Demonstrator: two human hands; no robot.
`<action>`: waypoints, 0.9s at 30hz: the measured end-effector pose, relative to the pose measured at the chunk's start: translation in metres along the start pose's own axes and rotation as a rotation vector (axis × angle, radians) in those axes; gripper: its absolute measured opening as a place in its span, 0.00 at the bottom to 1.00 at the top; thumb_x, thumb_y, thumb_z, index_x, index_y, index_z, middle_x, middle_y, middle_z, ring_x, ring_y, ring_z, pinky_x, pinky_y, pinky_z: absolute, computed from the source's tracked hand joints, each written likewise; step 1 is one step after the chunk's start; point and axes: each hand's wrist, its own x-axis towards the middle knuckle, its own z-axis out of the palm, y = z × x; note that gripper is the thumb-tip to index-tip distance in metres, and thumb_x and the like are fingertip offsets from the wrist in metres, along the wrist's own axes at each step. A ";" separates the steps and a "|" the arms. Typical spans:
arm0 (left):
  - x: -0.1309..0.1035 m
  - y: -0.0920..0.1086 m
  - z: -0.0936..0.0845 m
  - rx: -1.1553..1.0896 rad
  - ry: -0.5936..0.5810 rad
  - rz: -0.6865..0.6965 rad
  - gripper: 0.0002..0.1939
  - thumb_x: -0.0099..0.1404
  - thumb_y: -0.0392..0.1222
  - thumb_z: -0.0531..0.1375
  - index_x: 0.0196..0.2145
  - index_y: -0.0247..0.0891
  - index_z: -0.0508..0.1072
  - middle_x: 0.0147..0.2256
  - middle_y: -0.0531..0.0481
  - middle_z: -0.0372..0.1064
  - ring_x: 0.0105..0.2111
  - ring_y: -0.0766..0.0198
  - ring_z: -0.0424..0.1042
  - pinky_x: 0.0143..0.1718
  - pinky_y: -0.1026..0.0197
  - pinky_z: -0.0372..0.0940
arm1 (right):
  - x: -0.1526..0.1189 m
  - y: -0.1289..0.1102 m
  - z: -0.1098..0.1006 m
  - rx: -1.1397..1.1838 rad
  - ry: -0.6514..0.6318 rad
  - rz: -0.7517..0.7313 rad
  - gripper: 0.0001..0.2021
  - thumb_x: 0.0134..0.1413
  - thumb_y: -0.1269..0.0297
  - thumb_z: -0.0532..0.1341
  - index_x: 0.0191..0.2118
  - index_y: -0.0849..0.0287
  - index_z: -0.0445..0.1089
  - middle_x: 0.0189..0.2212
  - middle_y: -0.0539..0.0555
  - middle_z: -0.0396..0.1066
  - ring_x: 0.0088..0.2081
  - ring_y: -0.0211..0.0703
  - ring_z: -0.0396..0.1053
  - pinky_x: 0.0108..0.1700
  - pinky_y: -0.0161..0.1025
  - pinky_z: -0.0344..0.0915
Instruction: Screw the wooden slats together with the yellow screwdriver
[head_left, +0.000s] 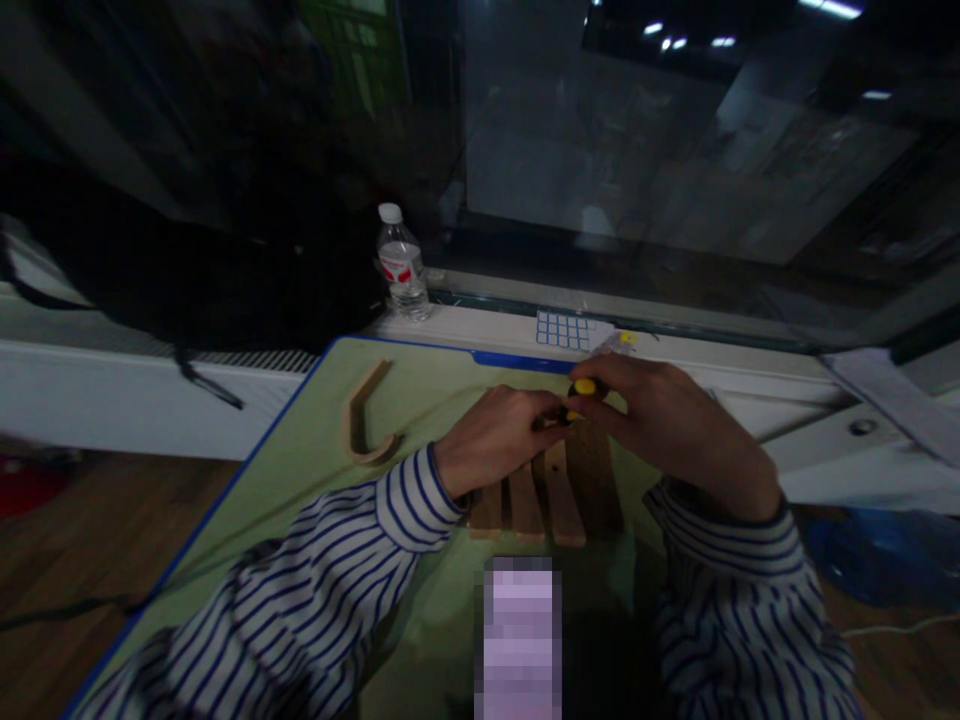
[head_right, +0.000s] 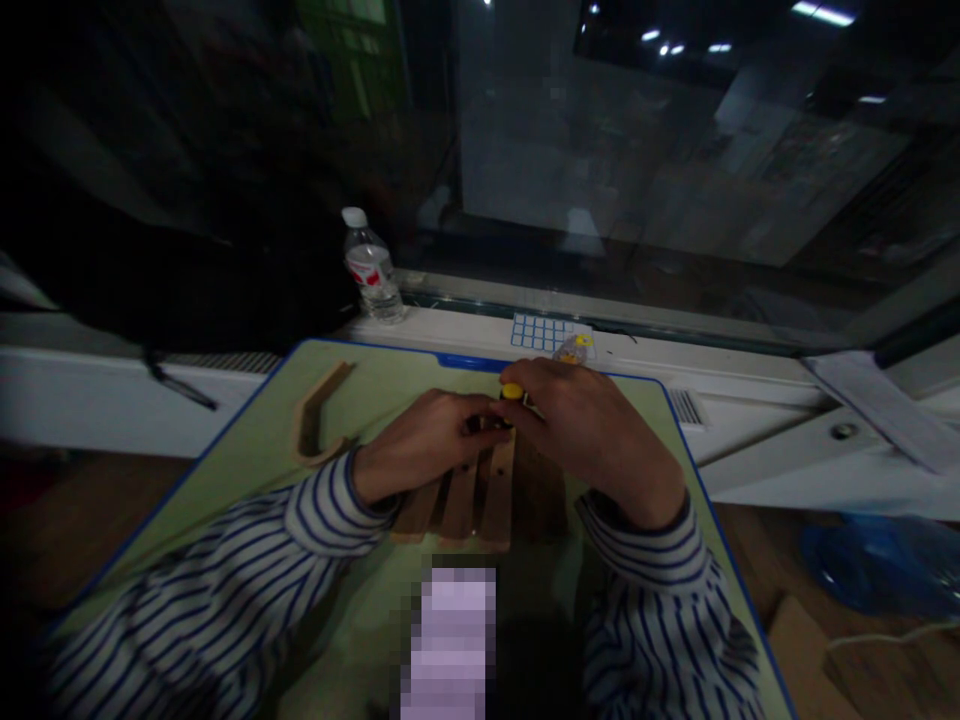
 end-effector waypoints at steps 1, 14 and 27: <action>0.000 0.000 0.000 0.001 0.007 -0.001 0.10 0.63 0.44 0.57 0.38 0.39 0.75 0.33 0.50 0.75 0.32 0.62 0.73 0.30 0.64 0.61 | 0.000 0.000 0.000 -0.003 0.002 0.000 0.10 0.59 0.62 0.56 0.43 0.60 0.67 0.36 0.55 0.73 0.36 0.45 0.70 0.37 0.41 0.64; 0.001 -0.004 0.001 -0.018 0.005 0.019 0.09 0.65 0.40 0.55 0.38 0.38 0.75 0.34 0.49 0.75 0.33 0.62 0.73 0.34 0.62 0.63 | -0.001 -0.004 0.000 0.044 0.030 -0.080 0.16 0.58 0.69 0.55 0.52 0.63 0.66 0.48 0.59 0.71 0.48 0.47 0.69 0.51 0.46 0.65; 0.000 -0.006 0.003 -0.041 -0.016 0.000 0.09 0.64 0.40 0.54 0.39 0.39 0.74 0.34 0.50 0.75 0.33 0.62 0.73 0.33 0.63 0.61 | 0.000 0.000 0.003 0.031 0.053 -0.046 0.12 0.59 0.68 0.55 0.47 0.61 0.69 0.43 0.57 0.74 0.42 0.47 0.71 0.44 0.44 0.67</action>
